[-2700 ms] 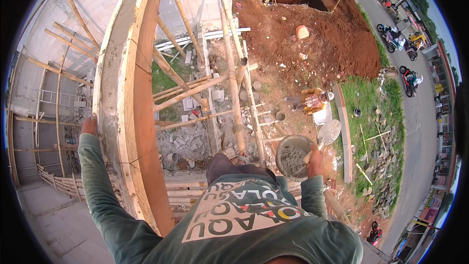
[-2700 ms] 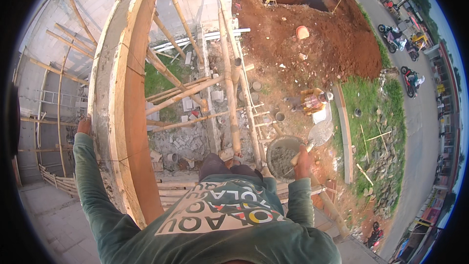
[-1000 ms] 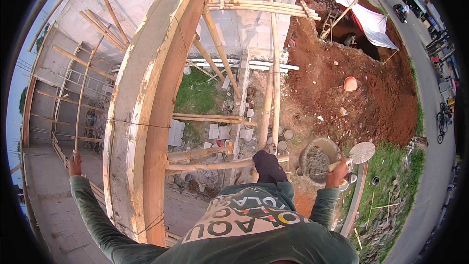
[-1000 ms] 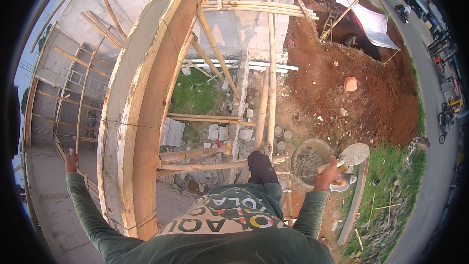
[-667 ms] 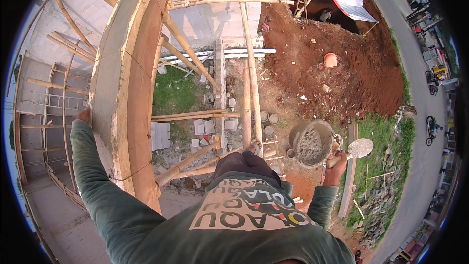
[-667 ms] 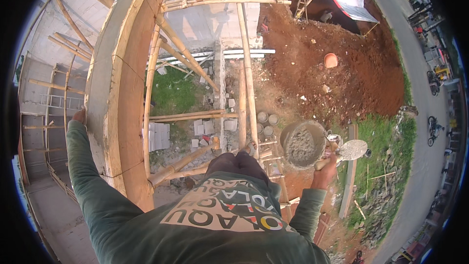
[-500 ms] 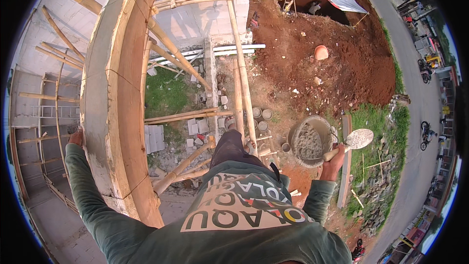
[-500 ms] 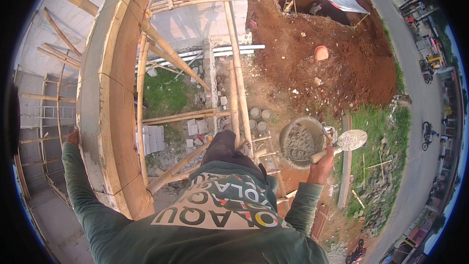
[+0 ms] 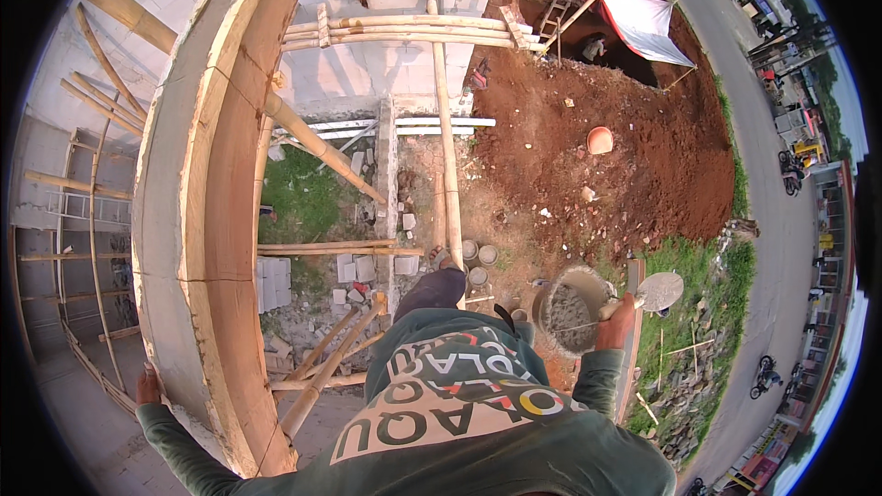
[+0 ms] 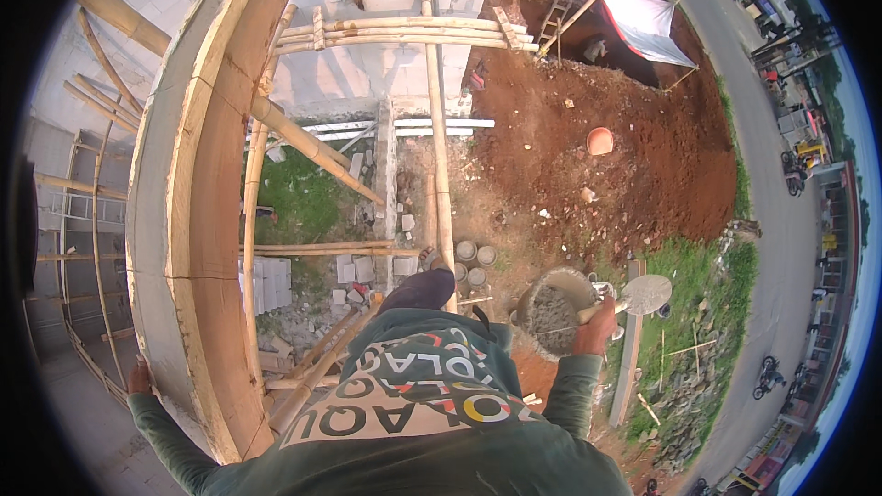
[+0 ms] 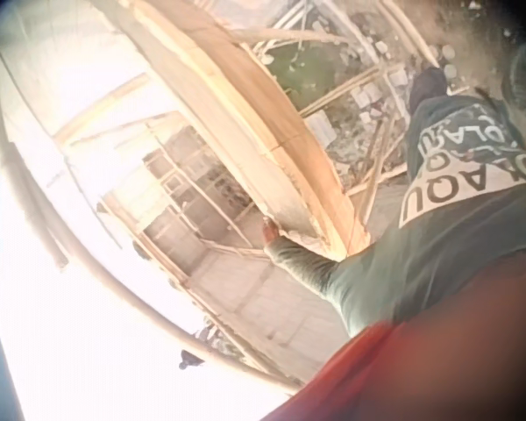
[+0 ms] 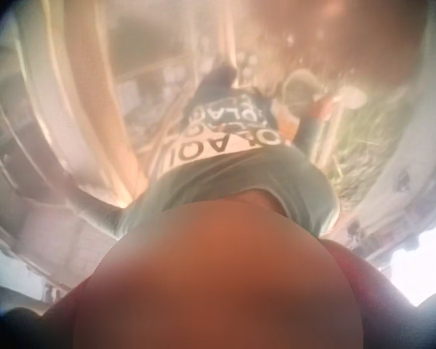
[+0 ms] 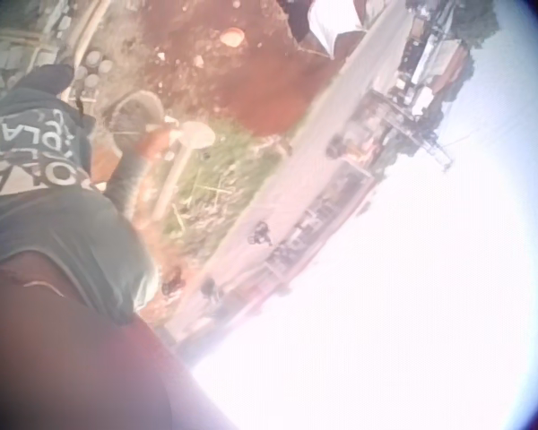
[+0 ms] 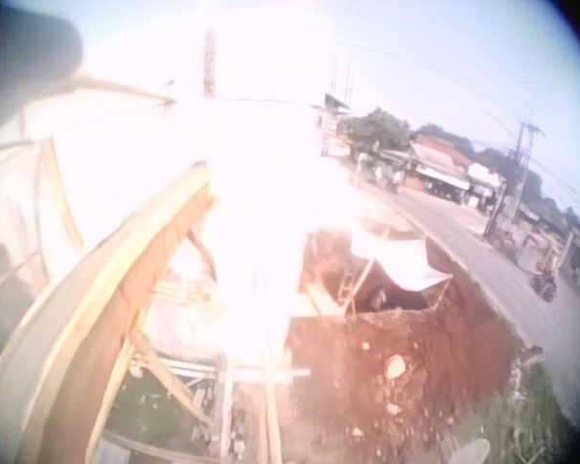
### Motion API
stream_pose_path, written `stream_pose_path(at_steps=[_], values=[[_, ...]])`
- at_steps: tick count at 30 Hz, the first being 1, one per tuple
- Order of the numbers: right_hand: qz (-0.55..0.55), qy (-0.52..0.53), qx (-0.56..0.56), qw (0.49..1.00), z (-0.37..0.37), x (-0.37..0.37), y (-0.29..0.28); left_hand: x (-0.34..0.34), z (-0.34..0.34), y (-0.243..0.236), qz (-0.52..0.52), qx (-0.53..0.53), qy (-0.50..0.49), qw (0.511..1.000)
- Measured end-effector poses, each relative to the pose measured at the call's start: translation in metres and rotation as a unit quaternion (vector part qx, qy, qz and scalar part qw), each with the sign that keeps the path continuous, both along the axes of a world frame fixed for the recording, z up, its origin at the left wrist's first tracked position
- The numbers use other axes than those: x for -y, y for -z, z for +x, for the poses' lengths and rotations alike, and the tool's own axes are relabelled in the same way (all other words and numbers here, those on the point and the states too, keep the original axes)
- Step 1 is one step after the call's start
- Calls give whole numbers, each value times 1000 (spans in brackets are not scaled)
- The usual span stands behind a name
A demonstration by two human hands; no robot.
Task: The person scoops wet cement from a bucket using a trowel and applies it to a curved wooden beam on a bamboo scaffold. They repeatedly smooth the cement along the beam's surface while standing on the scaffolding.
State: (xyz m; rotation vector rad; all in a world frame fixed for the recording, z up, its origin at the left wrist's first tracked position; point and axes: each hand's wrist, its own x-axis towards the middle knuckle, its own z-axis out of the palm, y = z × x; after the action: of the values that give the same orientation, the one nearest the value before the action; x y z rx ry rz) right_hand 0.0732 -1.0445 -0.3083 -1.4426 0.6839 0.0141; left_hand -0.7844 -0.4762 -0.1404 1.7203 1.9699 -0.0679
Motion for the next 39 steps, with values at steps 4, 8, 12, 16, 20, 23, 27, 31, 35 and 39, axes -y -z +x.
stream_pose_path(at_steps=[4, 8, 12, 16, 20, 23, 27, 31, 35, 39], values=[[29, 17, -12, 999, 46, -41, 33, 19, 41, -21, -25, 67, -97, 993], [33, 10, -6, 999, 94, -113, 37, 8, 59, -49, -176, 19, -182, 967], [71, -13, 32, 997, 139, -185, 6, -7, 65, -61, -265, 35, -283, 921], [75, -83, 42, 993, 183, -238, -22, -75, 81, -69, -479, -106, -172, 855], [99, -122, 46, 986, 227, -293, -20, -211, 162, -55, 90, 37, -125, 987], [110, -143, 58, 982, 254, -328, -12, -335, 267, -53, 150, 135, -29, 979], [93, -128, -2, 987, 284, -353, -4, -457, 399, -12, 115, 139, 31, 983], [98, -111, -42, 988, 315, -371, 10, -489, 441, 5, 114, -44, 132, 984], [89, -100, -38, 990, 342, -403, 29, -474, 441, 4, 97, -82, 32, 991], [34, -106, -46, 993, 367, -441, 31, -456, 439, 2, 59, 94, -56, 992]])
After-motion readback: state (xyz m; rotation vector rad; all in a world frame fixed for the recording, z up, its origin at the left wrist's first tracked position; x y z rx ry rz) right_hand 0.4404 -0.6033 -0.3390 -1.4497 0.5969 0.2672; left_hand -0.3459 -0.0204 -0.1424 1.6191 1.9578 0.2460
